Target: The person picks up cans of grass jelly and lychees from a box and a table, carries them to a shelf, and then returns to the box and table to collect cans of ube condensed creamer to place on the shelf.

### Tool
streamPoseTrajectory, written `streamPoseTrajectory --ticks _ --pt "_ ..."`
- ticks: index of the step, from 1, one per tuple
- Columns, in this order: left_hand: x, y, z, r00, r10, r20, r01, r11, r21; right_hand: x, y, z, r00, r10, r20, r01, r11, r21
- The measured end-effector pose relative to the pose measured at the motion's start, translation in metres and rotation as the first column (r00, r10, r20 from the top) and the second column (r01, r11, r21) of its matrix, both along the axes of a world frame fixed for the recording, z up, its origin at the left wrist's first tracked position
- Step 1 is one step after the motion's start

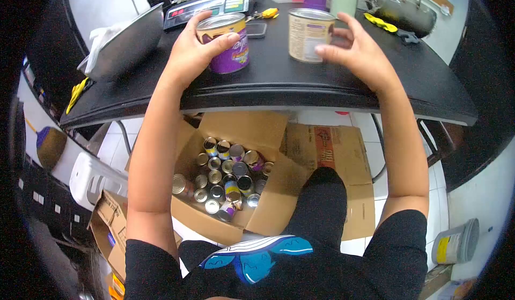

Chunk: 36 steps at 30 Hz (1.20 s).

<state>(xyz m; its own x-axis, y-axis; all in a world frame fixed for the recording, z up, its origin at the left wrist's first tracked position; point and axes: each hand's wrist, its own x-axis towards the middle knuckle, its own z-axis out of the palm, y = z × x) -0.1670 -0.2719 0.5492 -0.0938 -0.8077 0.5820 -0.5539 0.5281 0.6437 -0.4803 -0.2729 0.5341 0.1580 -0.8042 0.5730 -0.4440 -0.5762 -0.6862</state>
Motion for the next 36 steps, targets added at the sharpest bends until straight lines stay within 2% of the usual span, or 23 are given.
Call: streamPoseTrajectory --ticks 2,4,7,11,12,13,15,17,18,19,20,21,23,24,25,27,29,30,31,33,34,35,36 --pt "-0.005 0.01 0.006 0.998 0.059 0.02 -0.06 0.995 0.083 -0.005 -0.001 0.01 0.999 -0.002 0.052 0.005 0.999 -0.045" --pt "-0.003 0.012 0.007 0.994 0.105 -0.009 -0.104 0.992 0.07 -0.004 0.002 0.024 0.995 -0.032 -0.09 0.026 0.997 -0.069" --pt "0.008 0.0 -0.009 0.919 -0.295 -0.263 0.253 0.95 -0.181 0.007 -0.009 0.036 0.97 -0.027 -0.241 0.001 0.994 -0.11" --pt "0.019 0.014 -0.011 0.937 -0.301 -0.177 0.279 0.951 -0.136 0.025 -0.022 0.042 0.917 -0.052 -0.395 0.004 0.992 -0.123" --pt "0.027 0.024 -0.006 0.98 -0.197 -0.01 0.197 0.98 -0.032 0.023 -0.03 0.042 0.91 -0.042 -0.413 -0.002 0.994 -0.106" --pt "0.033 0.025 -0.007 0.989 -0.149 0.009 0.15 0.987 -0.059 0.024 -0.033 0.043 0.902 -0.033 -0.43 -0.006 0.996 -0.088" --pt "0.045 0.023 -0.01 0.998 -0.05 0.042 0.055 0.992 -0.118 0.02 -0.025 0.041 0.946 -0.044 -0.321 0.006 0.993 -0.116" --pt "0.051 0.022 -0.013 0.997 -0.014 -0.073 0.006 0.993 -0.119 0.011 -0.012 0.045 0.993 0.027 -0.116 -0.019 0.998 0.065" --pt "0.05 0.023 -0.014 0.991 -0.011 -0.133 -0.006 0.991 -0.133 0.008 -0.009 0.04 0.978 0.174 0.116 -0.176 0.984 0.013" --pt "0.048 0.025 -0.014 0.981 -0.011 -0.192 -0.018 0.989 -0.148 0.008 -0.005 0.034 0.888 0.318 0.331 -0.312 0.947 -0.073" --pt "0.044 0.028 -0.015 0.892 -0.163 -0.421 0.093 0.979 -0.183 0.009 0.001 0.03 0.776 0.378 0.505 -0.37 0.921 -0.122" --pt "0.045 0.023 -0.018 0.719 -0.401 -0.568 0.293 0.916 -0.275 0.01 0.005 0.022 0.675 0.38 0.632 -0.387 0.912 -0.135" --pt "0.035 0.035 -0.013 0.289 -0.511 -0.809 0.465 0.814 -0.348 0.005 0.014 0.004 0.45 0.345 0.824 -0.37 0.912 -0.18" --pt "0.039 0.034 -0.018 0.198 -0.548 -0.812 0.545 0.751 -0.374 0.011 0.021 0.001 0.265 0.179 0.947 -0.273 0.956 -0.105" --pt "0.047 0.03 -0.023 0.11 -0.575 -0.81 0.614 0.68 -0.4 0.01 0.026 -0.006 0.104 0.235 0.966 -0.364 0.913 -0.183" --pt "0.053 0.024 -0.025 0.073 -0.597 -0.799 0.639 0.643 -0.422 0.004 0.028 -0.01 -0.069 0.408 0.91 -0.472 0.791 -0.39" --pt "0.043 0.028 -0.026 0.256 -0.582 -0.772 0.554 0.743 -0.376 0.01 0.041 -0.005 -0.059 0.438 0.897 -0.398 0.814 -0.423" --pt "0.046 0.025 -0.027 0.312 -0.586 -0.748 0.577 0.742 -0.34 0.013 0.043 -0.002 -0.058 0.448 0.892 -0.369 0.821 -0.436" --pt "0.044 0.023 -0.026 0.444 -0.518 -0.731 0.514 0.816 -0.265 0.015 0.042 0.001 -0.056 0.438 0.897 -0.386 0.819 -0.424" --pt "0.018 0.026 -0.017 0.699 -0.455 -0.552 0.323 0.889 -0.325 0.02 0.035 0.005 -0.054 0.406 0.912 -0.428 0.816 -0.388" --pt "0.007 0.036 -0.011 0.78 -0.386 -0.492 0.279 0.919 -0.279 0.017 0.024 -0.001 -0.093 0.421 0.902 -0.498 0.765 -0.408" --pt "0.004 0.029 -0.013 0.91 -0.286 -0.302 0.18 0.925 -0.334 0.015 0.021 -0.004 -0.158 0.394 0.906 -0.518 0.748 -0.415" --pt "-0.002 0.034 -0.012 0.998 -0.004 -0.067 -0.024 0.909 -0.416 0.015 0.017 -0.006 -0.225 0.362 0.905 -0.548 0.721 -0.425"
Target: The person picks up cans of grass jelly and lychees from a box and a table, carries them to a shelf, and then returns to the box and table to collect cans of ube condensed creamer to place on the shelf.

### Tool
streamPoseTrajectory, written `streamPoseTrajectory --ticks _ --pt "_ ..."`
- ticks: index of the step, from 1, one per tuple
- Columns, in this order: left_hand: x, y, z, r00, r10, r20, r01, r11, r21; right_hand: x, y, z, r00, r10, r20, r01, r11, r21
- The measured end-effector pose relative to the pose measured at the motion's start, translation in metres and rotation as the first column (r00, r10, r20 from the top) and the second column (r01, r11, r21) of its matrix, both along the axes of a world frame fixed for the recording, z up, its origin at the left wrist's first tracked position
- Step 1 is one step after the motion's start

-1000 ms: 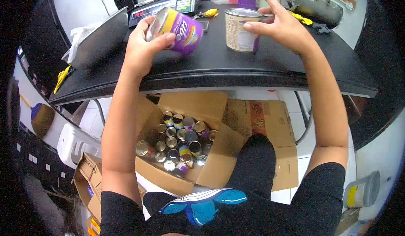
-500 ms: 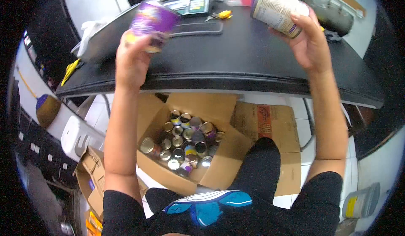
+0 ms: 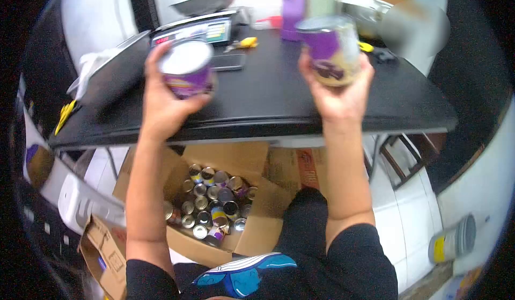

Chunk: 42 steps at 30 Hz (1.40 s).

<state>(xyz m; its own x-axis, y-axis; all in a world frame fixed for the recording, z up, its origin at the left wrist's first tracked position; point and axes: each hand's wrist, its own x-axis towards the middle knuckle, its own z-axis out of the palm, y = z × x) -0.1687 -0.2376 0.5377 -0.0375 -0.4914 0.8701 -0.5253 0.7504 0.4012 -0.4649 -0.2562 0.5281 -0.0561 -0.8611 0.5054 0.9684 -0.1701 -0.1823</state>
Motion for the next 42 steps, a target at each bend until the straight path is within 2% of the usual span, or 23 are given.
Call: streamPoseTrajectory --ticks 1,2,3,5,8,10,11,12,14,16,19,23,25,28,31,32,35,36,37,38,39,41,42 --pt "-0.005 0.01 0.004 0.998 -0.053 -0.028 0.057 0.983 0.177 0.001 -0.005 -0.001 0.997 0.066 0.046 -0.067 0.998 0.017" --pt "-0.005 0.011 0.004 0.996 -0.088 -0.009 0.087 0.967 0.239 0.004 -0.006 0.0 0.997 0.04 0.062 -0.045 0.996 0.082" --pt "-0.001 0.004 -0.001 0.992 -0.1 0.07 0.09 0.986 0.138 0.0 -0.013 -0.007 0.999 0.045 0.026 -0.046 0.999 0.024" --pt "0.0 0.005 -0.001 0.991 0.005 0.137 -0.016 0.997 0.078 0.01 -0.005 -0.001 0.995 -0.097 -0.026 0.099 0.99 0.104" --pt "0.002 0.007 0.002 0.997 0.011 0.071 -0.02 0.992 0.128 0.014 -0.007 -0.002 0.991 -0.104 -0.082 0.107 0.994 0.025" --pt "0.001 0.007 0.005 0.997 0.035 0.07 -0.053 0.958 0.281 0.018 -0.005 0.0 0.989 -0.097 -0.108 0.1 0.995 0.021" --pt "-0.001 0.006 0.006 0.997 0.046 0.068 -0.068 0.932 0.356 0.018 -0.005 0.0 0.996 -0.029 -0.083 0.034 0.998 0.061" --pt "-0.002 0.003 0.006 0.989 0.084 0.121 -0.121 0.93 0.348 0.023 -0.004 0.002 0.994 -0.01 -0.105 0.018 0.997 0.08" --pt "-0.002 -0.005 0.0 0.994 0.024 0.111 -0.059 0.943 0.326 0.034 0.0 0.003 0.984 0.003 -0.178 0.02 0.991 0.13" --pt "0.001 -0.002 0.002 0.993 -0.03 0.113 -0.011 0.937 0.35 0.036 0.0 0.003 0.948 -0.017 -0.317 0.045 0.996 0.083" --pt "0.007 -0.008 -0.003 0.972 -0.235 -0.026 0.227 0.9 0.373 0.035 -0.002 0.002 0.878 -0.012 -0.479 0.026 0.999 0.024" --pt "0.005 -0.002 0.001 0.959 -0.275 -0.068 0.279 0.873 0.4 0.04 0.003 0.006 0.692 -0.12 -0.712 0.149 0.989 -0.022" --pt "0.005 -0.004 -0.001 0.975 -0.22 -0.008 0.207 0.904 0.373 0.047 0.001 0.005 0.611 -0.254 -0.75 0.181 0.967 -0.18" --pt "0.006 -0.005 -0.005 0.985 -0.168 0.032 0.15 0.941 0.303 0.054 0.007 0.006 0.549 -0.313 -0.775 0.138 0.948 -0.286" --pt "0.008 -0.007 -0.005 0.991 -0.085 0.1 0.054 0.96 0.274 0.052 0.011 0.009 0.536 -0.28 -0.796 0.076 0.955 -0.285" --pt "0.009 -0.007 -0.006 0.991 -0.119 0.064 0.095 0.951 0.293 0.049 0.011 0.009 0.551 -0.275 -0.788 0.095 0.959 -0.268" --pt "0.007 -0.002 -0.004 0.992 -0.09 0.083 0.06 0.949 0.311 0.038 0.013 0.004 0.493 -0.475 -0.729 0.217 0.878 -0.426" --pt "0.008 -0.002 -0.004 0.994 -0.091 0.069 0.064 0.945 0.32 0.039 0.016 0.0 0.241 -0.742 -0.625 0.423 0.66 -0.621" --pt "0.008 -0.002 -0.005 0.994 -0.096 0.056 0.073 0.942 0.327 0.034 0.014 -0.005 -0.163 -0.91 -0.381 0.482 0.263 -0.836" --pt "0.007 -0.002 -0.005 0.993 -0.107 0.046 0.086 0.939 0.332 0.028 0.013 -0.006 -0.309 -0.936 -0.166 0.377 0.04 -0.925" --pt "0.005 -0.002 -0.005 0.993 -0.109 0.042 0.089 0.94 0.33 0.022 0.014 -0.006 -0.424 -0.903 0.067 0.236 -0.181 -0.955" --pt "0.005 -0.001 -0.004 0.993 -0.112 0.036 0.095 0.943 0.32 0.011 0.014 -0.009 -0.445 -0.854 0.27 0.118 -0.355 -0.928" --pt "0.006 0.0 -0.003 0.983 -0.183 -0.013 0.177 0.923 0.342 0.003 0.014 -0.009 -0.443 -0.798 0.41 0.023 -0.467 -0.884"
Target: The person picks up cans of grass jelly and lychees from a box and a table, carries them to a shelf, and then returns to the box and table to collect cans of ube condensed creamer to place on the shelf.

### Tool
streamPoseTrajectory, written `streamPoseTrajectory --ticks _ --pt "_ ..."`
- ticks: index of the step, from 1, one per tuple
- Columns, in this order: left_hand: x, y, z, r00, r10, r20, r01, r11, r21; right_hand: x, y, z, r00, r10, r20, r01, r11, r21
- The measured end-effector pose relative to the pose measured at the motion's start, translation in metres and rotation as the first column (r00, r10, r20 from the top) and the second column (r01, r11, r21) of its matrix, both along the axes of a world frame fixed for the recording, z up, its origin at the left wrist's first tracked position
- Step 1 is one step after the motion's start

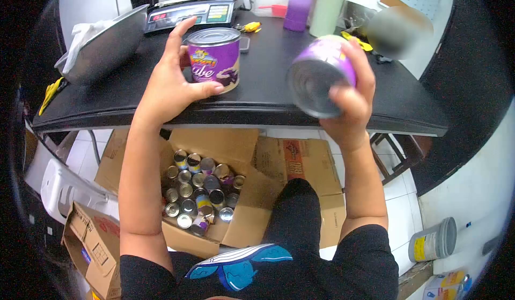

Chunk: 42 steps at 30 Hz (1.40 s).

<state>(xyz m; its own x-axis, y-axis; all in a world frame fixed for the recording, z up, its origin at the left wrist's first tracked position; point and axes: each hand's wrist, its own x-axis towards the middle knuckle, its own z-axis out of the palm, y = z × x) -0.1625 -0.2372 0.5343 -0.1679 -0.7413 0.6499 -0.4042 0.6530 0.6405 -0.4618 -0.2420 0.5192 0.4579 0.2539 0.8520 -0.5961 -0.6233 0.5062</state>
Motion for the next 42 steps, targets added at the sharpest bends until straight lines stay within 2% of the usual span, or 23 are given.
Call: streamPoseTrajectory --ticks 3,6,7,9,10,11,13,16,18,19,20,22,24,27,30,31,34,35,36,37,40,41,42 --pt "0.003 -0.008 -0.007 0.962 0.255 0.099 -0.176 0.853 -0.492 -0.012 0.014 -0.028 0.956 0.09 0.28 -0.173 0.941 0.289" --pt "0.006 0.005 -0.014 0.968 0.251 -0.026 -0.196 0.685 -0.701 -0.016 0.009 -0.026 0.989 0.027 -0.145 -0.049 0.987 -0.15" --pt "0.012 0.007 -0.028 0.965 0.262 -0.022 -0.182 0.607 -0.774 -0.016 0.009 -0.029 0.985 0.054 -0.166 -0.081 0.984 -0.16" --pt "-0.015 0.029 -0.039 0.997 -0.064 0.035 0.073 0.895 -0.44 -0.006 0.007 -0.029 0.975 0.111 -0.192 -0.148 0.97 -0.195" --pt "-0.036 0.039 -0.038 0.98 -0.196 -0.041 0.177 0.945 -0.275 -0.001 0.006 -0.029 0.969 0.135 -0.207 -0.176 0.965 -0.195" --pt "-0.054 0.048 -0.035 0.941 -0.306 -0.146 0.292 0.95 -0.109 0.0 0.009 -0.029 0.962 0.15 -0.227 -0.189 0.969 -0.16" --pt "-0.071 0.056 -0.029 0.817 -0.535 -0.215 0.549 0.836 0.006 0.008 0.01 -0.03 0.956 0.166 -0.241 -0.207 0.966 -0.155" --pt "-0.076 0.054 -0.023 0.694 -0.614 -0.376 0.689 0.719 0.096 0.023 0.013 -0.023 0.959 0.153 -0.24 -0.195 0.968 -0.16" --pt "-0.074 0.052 -0.022 0.775 -0.538 -0.333 0.575 0.818 0.016 0.027 0.027 -0.013 0.959 0.122 -0.256 -0.138 0.989 -0.046" --pt "-0.072 0.051 -0.022 0.812 -0.491 -0.314 0.511 0.859 -0.022 0.027 0.036 -0.008 0.94 0.195 -0.279 -0.17 0.979 0.11" --pt "-0.068 0.049 -0.016 0.875 -0.439 -0.205 0.427 0.899 -0.1 0.025 0.051 0.002 0.952 0.08 -0.296 -0.032 0.986 0.163" --pt "-0.059 0.049 0.0 0.953 -0.282 0.107 0.302 0.879 -0.37 0.029 0.068 0.02 0.948 -0.097 -0.302 0.168 0.961 0.22" --pt "-0.061 0.044 0.015 0.968 -0.199 0.154 0.251 0.783 -0.569 0.032 0.066 0.026 0.92 -0.223 -0.323 0.28 0.949 0.142" --pt "-0.055 0.044 0.028 0.979 -0.048 0.199 0.173 0.716 -0.676 0.022 0.042 0.022 0.949 -0.248 -0.193 0.265 0.962 0.067" --pt "-0.018 0.055 0.016 0.926 0.148 0.349 0.126 0.749 -0.651 0.028 0.016 0.012 0.966 -0.234 0.113 0.215 0.964 0.157" --pt "0.008 0.053 0.007 0.927 0.162 0.339 0.129 0.71 -0.692 0.029 0.007 0.008 0.938 -0.285 0.199 0.235 0.942 0.241" --pt "0.089 0.048 -0.018 0.925 0.211 0.317 0.159 0.542 -0.825 0.013 -0.02 -0.001 0.779 -0.618 0.103 0.547 0.751 0.371" --pt "0.103 0.052 -0.041 0.964 0.227 0.136 -0.014 0.556 -0.831 0.007 -0.03 -0.005 0.696 -0.714 0.067 0.647 0.665 0.373" --pt "0.116 0.056 -0.064 0.972 0.231 -0.045 -0.173 0.577 -0.798 0.0 -0.037 -0.008 0.622 -0.781 0.054 0.72 0.598 0.351" --pt "0.124 0.062 -0.117 0.874 0.284 -0.394 -0.478 0.649 -0.592 -0.002 -0.039 -0.012 0.619 -0.782 0.066 0.725 0.602 0.333" --pt "0.159 0.09 -0.226 0.665 0.639 -0.388 -0.684 0.729 0.028 -0.006 -0.031 -0.015 0.8 -0.562 0.211 0.515 0.823 0.241" --pt "0.166 0.094 -0.265 0.628 0.689 -0.362 -0.672 0.715 0.195 -0.002 -0.025 -0.019 0.885 -0.382 0.265 0.347 0.922 0.172" --pt "0.169 0.098 -0.299 0.608 0.777 -0.165 -0.712 0.625 0.321 0.008 -0.019 -0.023 0.945 -0.131 0.3 0.112 0.99 0.081"
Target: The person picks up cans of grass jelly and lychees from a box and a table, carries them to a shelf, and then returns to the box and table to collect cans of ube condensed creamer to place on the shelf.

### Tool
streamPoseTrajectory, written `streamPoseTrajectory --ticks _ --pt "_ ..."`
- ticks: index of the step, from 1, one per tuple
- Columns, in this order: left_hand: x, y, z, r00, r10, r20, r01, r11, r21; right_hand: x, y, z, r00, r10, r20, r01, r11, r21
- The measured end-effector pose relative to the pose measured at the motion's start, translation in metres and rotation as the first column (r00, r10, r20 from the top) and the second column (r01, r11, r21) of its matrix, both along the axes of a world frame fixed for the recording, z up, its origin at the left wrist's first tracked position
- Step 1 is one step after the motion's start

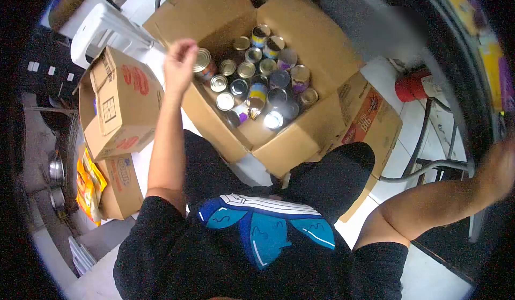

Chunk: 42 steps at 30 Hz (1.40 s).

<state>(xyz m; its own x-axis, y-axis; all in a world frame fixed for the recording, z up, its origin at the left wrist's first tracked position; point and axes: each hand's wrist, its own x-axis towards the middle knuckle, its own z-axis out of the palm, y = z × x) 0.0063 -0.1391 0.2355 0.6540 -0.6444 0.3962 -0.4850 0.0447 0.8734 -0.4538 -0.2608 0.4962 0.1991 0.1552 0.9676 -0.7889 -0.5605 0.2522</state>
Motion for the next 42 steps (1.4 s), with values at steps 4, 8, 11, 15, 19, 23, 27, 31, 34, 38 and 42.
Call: streamPoseTrajectory --ticks 4,8,11,15,19,23,27,31,34,38,42 --pt "-0.004 -0.006 -0.124 0.956 -0.293 0.02 0.224 0.77 0.597 0.083 0.014 -0.065 0.611 0.769 -0.186 -0.77 0.632 0.084" --pt "-0.023 -0.036 -0.197 0.876 -0.476 -0.075 0.35 0.522 0.778 0.156 0.004 -0.219 0.867 0.485 -0.114 -0.142 0.46 0.876" --pt "-0.033 -0.045 -0.204 0.784 -0.567 -0.254 0.28 -0.042 0.959 0.197 -0.027 -0.302 0.766 0.617 -0.18 0.088 0.176 0.98" --pt "-0.069 -0.036 -0.172 0.78 -0.614 -0.126 0.048 -0.141 0.989 0.238 -0.072 -0.422 0.434 0.639 -0.635 0.309 0.557 0.771" --pt "-0.087 -0.038 -0.232 0.655 -0.751 0.085 -0.256 -0.115 0.96 0.257 -0.101 -0.487 0.271 0.609 -0.746 0.36 0.654 0.665" --pt "-0.089 -0.039 -0.272 0.65 -0.727 0.222 -0.364 -0.04 0.931 0.257 -0.099 -0.451 0.239 0.645 -0.726 0.432 0.599 0.674" --pt "-0.085 -0.033 -0.243 0.61 -0.783 0.121 -0.306 -0.092 0.948 0.217 -0.068 -0.365 0.634 0.692 -0.346 0.27 0.221 0.937" --pt "-0.078 -0.028 -0.191 0.685 -0.728 0.033 -0.186 -0.132 0.974 0.138 0.006 -0.226 0.701 0.696 -0.156 0.074 0.146 0.986" --pt "-0.067 -0.031 -0.178 0.723 -0.673 -0.154 0.082 -0.138 0.987 0.069 0.055 -0.145 0.643 0.745 -0.177 -0.236 0.414 0.879" --pt "-0.081 -0.027 -0.212 0.702 -0.711 -0.048 -0.031 -0.098 0.995 -0.066 0.109 -0.061 0.939 0.339 -0.059 -0.227 0.739 0.634" --pt "-0.101 -0.041 -0.25 0.718 -0.696 0.005 -0.226 -0.226 0.948 -0.19 0.11 0.013 0.983 -0.077 -0.169 0.163 0.796 0.583"
